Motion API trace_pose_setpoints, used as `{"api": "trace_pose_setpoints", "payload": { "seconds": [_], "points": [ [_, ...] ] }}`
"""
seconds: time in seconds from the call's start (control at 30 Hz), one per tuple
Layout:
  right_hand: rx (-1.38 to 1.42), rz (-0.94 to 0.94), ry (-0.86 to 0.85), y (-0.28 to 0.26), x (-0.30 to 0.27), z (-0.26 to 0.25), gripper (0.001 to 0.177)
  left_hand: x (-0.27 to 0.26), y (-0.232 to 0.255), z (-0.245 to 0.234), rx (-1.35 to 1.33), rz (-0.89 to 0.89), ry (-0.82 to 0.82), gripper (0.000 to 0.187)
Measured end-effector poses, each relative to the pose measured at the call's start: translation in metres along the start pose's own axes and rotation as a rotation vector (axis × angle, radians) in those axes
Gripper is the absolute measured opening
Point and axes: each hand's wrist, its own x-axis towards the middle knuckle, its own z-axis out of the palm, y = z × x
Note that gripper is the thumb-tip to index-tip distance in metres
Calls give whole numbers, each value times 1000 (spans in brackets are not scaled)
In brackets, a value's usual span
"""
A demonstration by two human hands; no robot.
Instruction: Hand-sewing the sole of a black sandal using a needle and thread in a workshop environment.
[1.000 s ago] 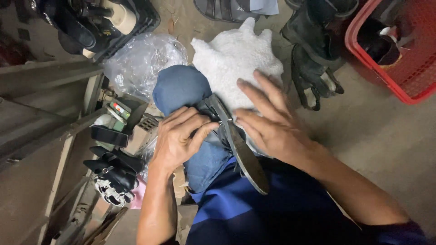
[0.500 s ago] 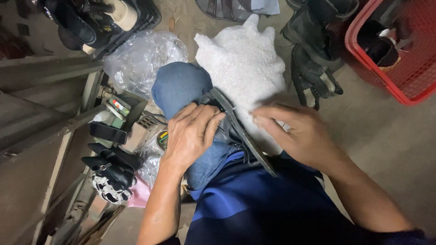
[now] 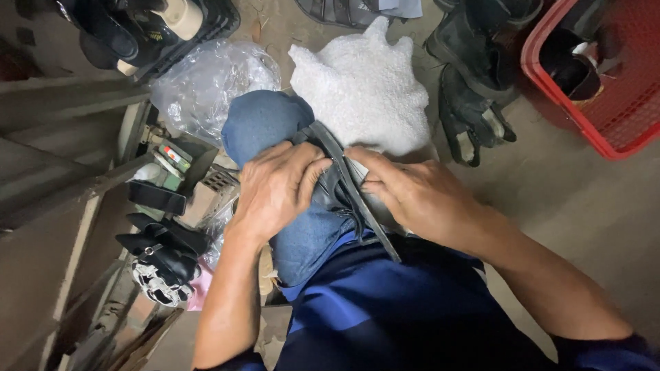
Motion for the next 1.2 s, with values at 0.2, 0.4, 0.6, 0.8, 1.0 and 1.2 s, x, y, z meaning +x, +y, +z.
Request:
{"api": "trace_pose_setpoints", "payload": {
  "seconds": [0.2, 0.4, 0.6, 0.8, 1.0, 1.2],
  "points": [
    [-45, -6, -140, 9, 4, -20, 67, 0, -1, -7, -41, 15, -170, 26],
    [-440, 108, -759, 5, 46, -43, 123, -4, -3, -2, -45, 89, -150, 33],
    [-526, -216, -559, 18, 59, -36, 90, -12, -5, 2, 242, 66, -62, 44],
    [-527, -305, -469, 10, 62, -32, 67, -21, -17, -2, 426, -186, -40, 72],
    [-730, -444, -264, -10, 57, -34, 54, -25, -2, -10, 480, -219, -38, 70],
    [-727, -436, -197, 1, 54, -33, 66, -98, -45, -28, 332, -541, -111, 72]
  ]
}}
